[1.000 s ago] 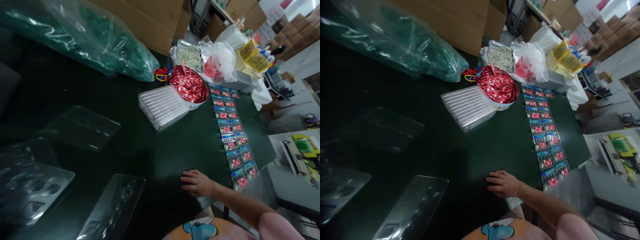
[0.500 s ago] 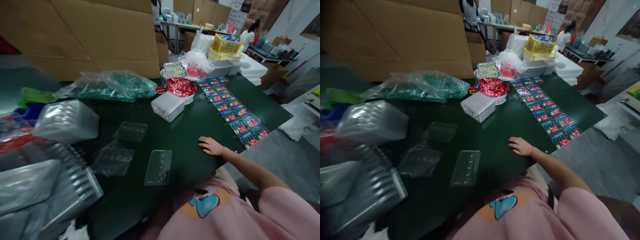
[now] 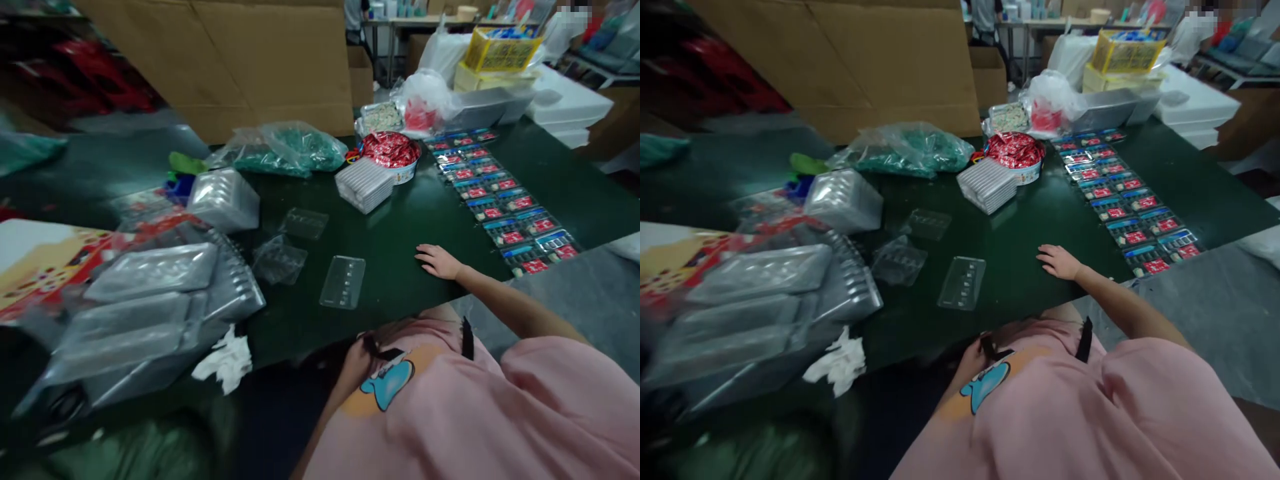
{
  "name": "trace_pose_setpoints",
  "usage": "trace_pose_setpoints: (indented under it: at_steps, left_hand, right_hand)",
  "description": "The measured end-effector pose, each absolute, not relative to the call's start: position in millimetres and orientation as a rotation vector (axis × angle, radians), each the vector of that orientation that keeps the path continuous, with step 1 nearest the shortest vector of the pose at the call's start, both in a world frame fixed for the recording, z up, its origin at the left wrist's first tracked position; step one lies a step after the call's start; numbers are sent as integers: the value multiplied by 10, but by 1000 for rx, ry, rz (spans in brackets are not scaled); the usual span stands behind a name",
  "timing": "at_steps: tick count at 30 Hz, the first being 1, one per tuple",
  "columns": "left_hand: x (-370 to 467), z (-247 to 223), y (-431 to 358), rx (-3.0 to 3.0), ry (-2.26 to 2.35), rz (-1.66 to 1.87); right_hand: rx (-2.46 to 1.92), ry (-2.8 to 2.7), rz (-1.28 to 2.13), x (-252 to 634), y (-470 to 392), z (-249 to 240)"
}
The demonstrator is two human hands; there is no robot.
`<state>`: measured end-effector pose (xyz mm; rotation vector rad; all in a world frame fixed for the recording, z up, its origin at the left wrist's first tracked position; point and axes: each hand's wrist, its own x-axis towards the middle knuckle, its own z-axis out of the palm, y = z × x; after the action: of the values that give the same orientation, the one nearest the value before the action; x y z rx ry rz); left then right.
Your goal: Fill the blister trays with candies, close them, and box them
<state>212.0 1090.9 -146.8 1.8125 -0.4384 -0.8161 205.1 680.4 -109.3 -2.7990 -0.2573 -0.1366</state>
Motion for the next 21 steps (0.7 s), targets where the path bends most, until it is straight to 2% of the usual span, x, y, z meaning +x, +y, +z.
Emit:
trace_pose_setpoints:
  at_steps: [3,7,13,16,21]
  left_hand:
    - [2077,-1162,10952,1771,-484,-774]
    - [2219,-825,10857,1975,-615,-284]
    - [2337,-892,10722,2191,-634,141]
    - [2238,-990,10683,2209,-610,201]
    - [2052,-996,10449,2170,-697,96]
  right_hand:
    - [-2781,-247,-168,2036,6781,-1130]
    - [-2736,-109,-297,2080,6739,-1184]
    - [-2758,-147,-272,2173,6778,-1155]
    - [-2745,-169,-273,2226,6776,-1142]
    - [-2673,-179,-299,2279,6783,-1166]
